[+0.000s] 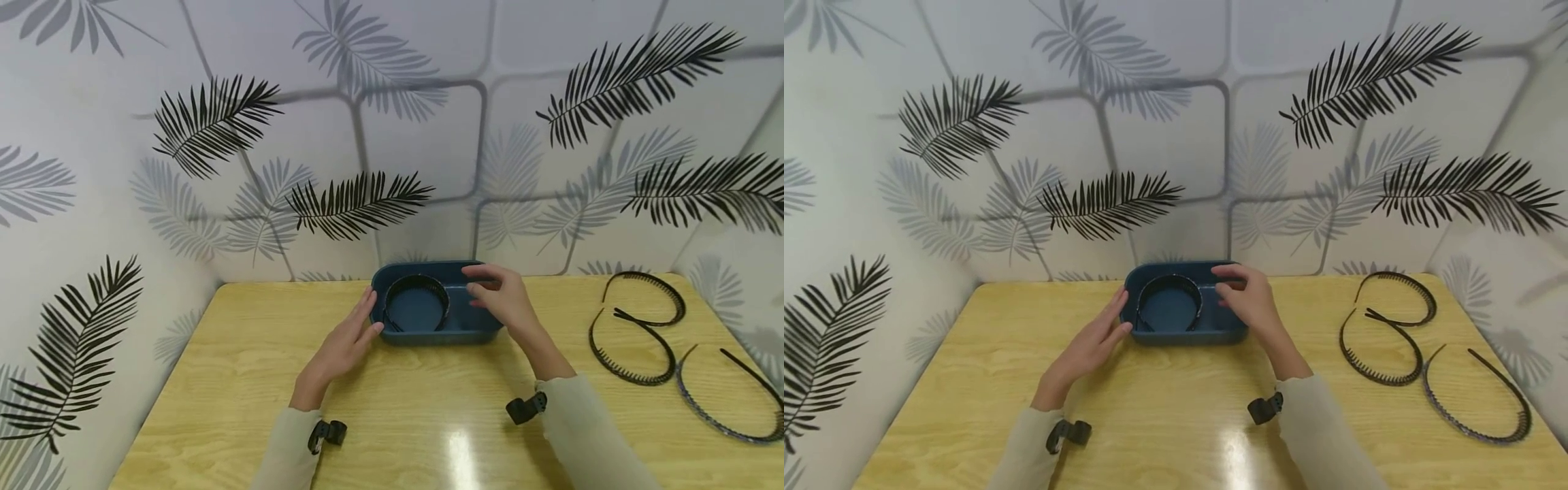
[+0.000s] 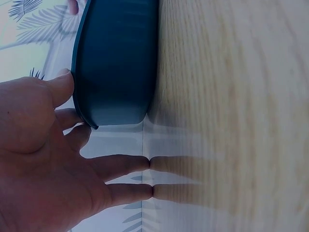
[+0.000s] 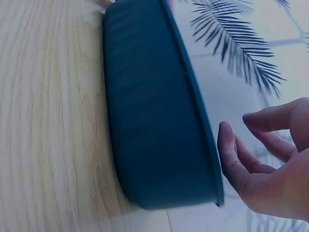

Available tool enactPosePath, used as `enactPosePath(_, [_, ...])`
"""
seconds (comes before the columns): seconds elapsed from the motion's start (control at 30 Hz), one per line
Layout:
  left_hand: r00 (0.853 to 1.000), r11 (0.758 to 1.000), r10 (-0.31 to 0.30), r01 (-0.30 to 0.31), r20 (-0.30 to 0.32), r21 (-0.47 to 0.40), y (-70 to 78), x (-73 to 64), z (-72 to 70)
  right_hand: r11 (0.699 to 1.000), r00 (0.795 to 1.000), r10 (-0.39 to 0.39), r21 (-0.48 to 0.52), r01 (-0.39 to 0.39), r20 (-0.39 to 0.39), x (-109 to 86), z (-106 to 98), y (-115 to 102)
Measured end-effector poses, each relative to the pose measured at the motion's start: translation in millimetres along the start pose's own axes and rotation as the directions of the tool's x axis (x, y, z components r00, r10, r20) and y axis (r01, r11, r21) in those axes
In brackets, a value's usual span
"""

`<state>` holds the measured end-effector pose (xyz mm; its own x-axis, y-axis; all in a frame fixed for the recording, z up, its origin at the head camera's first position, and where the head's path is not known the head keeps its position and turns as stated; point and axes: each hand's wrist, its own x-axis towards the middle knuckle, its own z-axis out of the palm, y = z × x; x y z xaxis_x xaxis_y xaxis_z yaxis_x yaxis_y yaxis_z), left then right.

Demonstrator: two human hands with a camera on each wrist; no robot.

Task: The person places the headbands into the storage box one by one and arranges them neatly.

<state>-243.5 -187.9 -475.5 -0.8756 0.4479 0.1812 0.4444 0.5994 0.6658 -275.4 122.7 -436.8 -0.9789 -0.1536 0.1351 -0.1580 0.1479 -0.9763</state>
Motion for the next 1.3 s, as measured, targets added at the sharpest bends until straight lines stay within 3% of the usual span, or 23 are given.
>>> enactPosePath(0.2, [1.0, 1.0, -0.001, 0.001, 0.0, 0.003, 0.7, -2.5, 0.6, 0.999, 1.0, -0.028, 0.023, 0.029, -0.009, -21.8, -17.9, -1.2])
enactPosePath(0.47, [1.0, 1.0, 0.012, -0.012, 0.01, 0.018, 3.8, -0.6, -1.3, 0.996, 0.997, -0.074, -0.047, 0.073, -0.017, -48.2, -43.5, -4.4])
enactPosePath(0.67, [1.0, 1.0, 0.009, -0.009, 0.002, 0.012, 4.5, -0.7, 0.5, 0.996, 0.997, -0.078, -0.043, 0.077, -0.028, -61.2, -54.0, -3.9])
enactPosePath(0.83, [1.0, 1.0, 0.004, -0.004, 0.009, 0.007, 4.0, -0.8, 2.5, 0.996, 0.997, -0.064, -0.068, 0.061, -0.049, -66.8, -62.2, 1.1])
enactPosePath(1.1, [1.0, 1.0, 0.003, -0.003, 0.016, -0.008, 3.7, 0.8, 4.2, 0.984, 0.984, -0.141, -0.129, 0.126, -0.109, -69.2, -85.7, 3.0])
enactPosePath(1.3, [1.0, 1.0, -0.007, 0.007, -0.011, 0.012, 0.3, -0.9, 3.6, 0.976, 0.976, -0.147, -0.183, 0.117, -0.16, -68.6, -97.4, 3.8])
